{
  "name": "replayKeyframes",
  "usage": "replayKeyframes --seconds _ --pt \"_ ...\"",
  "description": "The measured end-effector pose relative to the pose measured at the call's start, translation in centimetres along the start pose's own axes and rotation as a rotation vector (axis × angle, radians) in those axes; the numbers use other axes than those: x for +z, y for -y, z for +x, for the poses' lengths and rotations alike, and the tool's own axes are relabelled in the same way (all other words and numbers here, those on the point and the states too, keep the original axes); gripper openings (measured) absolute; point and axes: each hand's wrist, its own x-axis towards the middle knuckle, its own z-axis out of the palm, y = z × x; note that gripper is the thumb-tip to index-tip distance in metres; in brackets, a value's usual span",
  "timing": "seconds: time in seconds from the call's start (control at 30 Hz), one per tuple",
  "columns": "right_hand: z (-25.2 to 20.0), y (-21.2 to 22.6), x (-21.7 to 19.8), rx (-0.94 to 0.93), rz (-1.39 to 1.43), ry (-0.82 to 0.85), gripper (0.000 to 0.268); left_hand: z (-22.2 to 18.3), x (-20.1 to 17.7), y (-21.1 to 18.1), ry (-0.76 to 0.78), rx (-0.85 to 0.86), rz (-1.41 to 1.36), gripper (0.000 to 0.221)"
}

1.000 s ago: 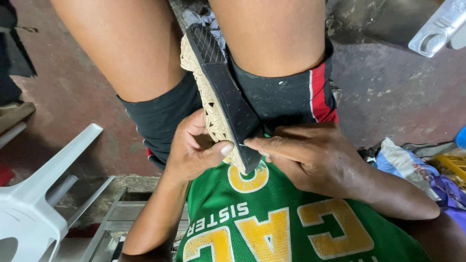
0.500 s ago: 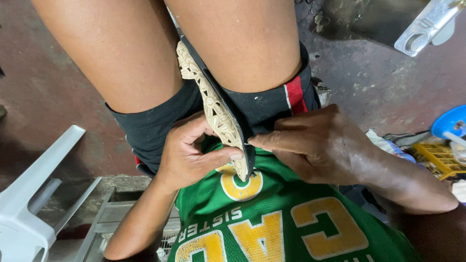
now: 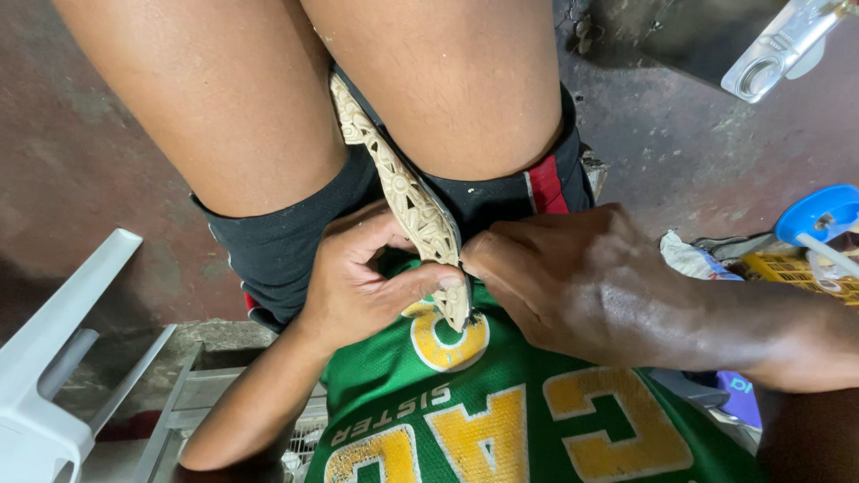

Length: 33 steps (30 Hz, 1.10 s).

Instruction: The person stitches the upper part of a shoe to its sole using a needle and thread by hand, pulling the thread tight through pre-made holes and trimming it.

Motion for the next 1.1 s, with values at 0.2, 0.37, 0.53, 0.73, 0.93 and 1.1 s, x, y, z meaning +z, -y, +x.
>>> replayKeyframes --seconds 0.2,0.37,0.53,0.73,0.93,1.1 --pt "-0.8 -1.0 -0.4 0.011 0.071 0.037 0.011 -1.1 -0.1 -1.1 -0.007 0.035 0.026 0.018" --pt "-2.3 -2.9 0.3 0.115 0.243 -0.014 0.014 -4.0 -0.6 -2.9 -0.358 0.007 0.396 0.015" --pt "-3.6 -4.4 1.0 0.163 0.368 -0.049 0.013 -6.6 -2.8 -5.0 -0.745 0.034 0.948 0.017" --pt "-4.5 -5.1 1.2 0.195 0.424 -0.048 0.012 -4.4 -1.1 -4.3 -0.649 0.357 1.096 0.024" --pt "-5.0 -5.8 1.3 0.2 0.48 -0.045 0.01 -0.9 2.7 -3.1 -0.396 0.486 0.87 0.02" --pt "-5.6 -5.9 1.6 0.177 0.523 -0.067 0.009 -0.6 2.2 -4.7 -0.481 0.121 0.531 0.013"
